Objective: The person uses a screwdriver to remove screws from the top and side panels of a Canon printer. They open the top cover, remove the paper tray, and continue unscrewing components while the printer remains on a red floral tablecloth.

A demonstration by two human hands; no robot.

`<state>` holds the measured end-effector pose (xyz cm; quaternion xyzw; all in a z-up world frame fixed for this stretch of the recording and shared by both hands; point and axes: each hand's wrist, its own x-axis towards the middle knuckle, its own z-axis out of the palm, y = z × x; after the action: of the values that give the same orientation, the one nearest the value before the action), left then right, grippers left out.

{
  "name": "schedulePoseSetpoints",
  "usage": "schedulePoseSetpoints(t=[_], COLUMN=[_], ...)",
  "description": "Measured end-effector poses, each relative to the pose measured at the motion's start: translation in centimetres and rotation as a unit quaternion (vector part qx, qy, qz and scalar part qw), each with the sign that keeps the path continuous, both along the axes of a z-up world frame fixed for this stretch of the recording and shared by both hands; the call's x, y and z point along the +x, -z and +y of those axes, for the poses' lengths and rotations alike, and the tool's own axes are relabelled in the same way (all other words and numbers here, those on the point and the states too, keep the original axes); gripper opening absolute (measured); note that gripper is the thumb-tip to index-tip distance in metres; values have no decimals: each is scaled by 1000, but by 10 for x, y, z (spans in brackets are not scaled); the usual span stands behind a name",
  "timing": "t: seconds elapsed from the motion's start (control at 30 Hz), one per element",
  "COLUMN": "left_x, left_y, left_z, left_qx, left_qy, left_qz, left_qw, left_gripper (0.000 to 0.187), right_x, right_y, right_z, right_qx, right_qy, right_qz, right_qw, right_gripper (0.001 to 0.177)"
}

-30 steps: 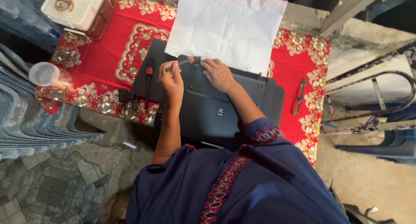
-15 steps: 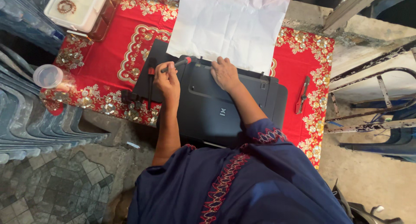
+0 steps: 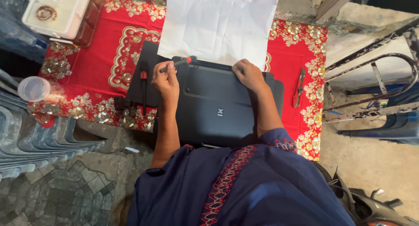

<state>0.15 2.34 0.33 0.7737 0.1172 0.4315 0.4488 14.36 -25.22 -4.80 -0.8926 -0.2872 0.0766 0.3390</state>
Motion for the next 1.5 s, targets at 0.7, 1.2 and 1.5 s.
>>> schedulePoseSetpoints(t=[0.7, 1.2, 1.5], left_x=[35, 34, 31], left_y=[9, 3, 2], left_z=[-78, -63, -64], left_qx=[74, 110, 38], left_qy=[106, 36, 126], left_qz=[44, 64, 67], left_qw=[991, 991, 989], left_gripper=[9, 7, 5], right_x=[2, 4, 3], right_y=[10, 9, 3], right_z=[-11, -12, -8], right_qx=[89, 58, 42], right_qy=[39, 35, 38], right_qz=[-37, -89, -81], right_qw=[995, 994, 995], right_gripper=[16, 25, 27])
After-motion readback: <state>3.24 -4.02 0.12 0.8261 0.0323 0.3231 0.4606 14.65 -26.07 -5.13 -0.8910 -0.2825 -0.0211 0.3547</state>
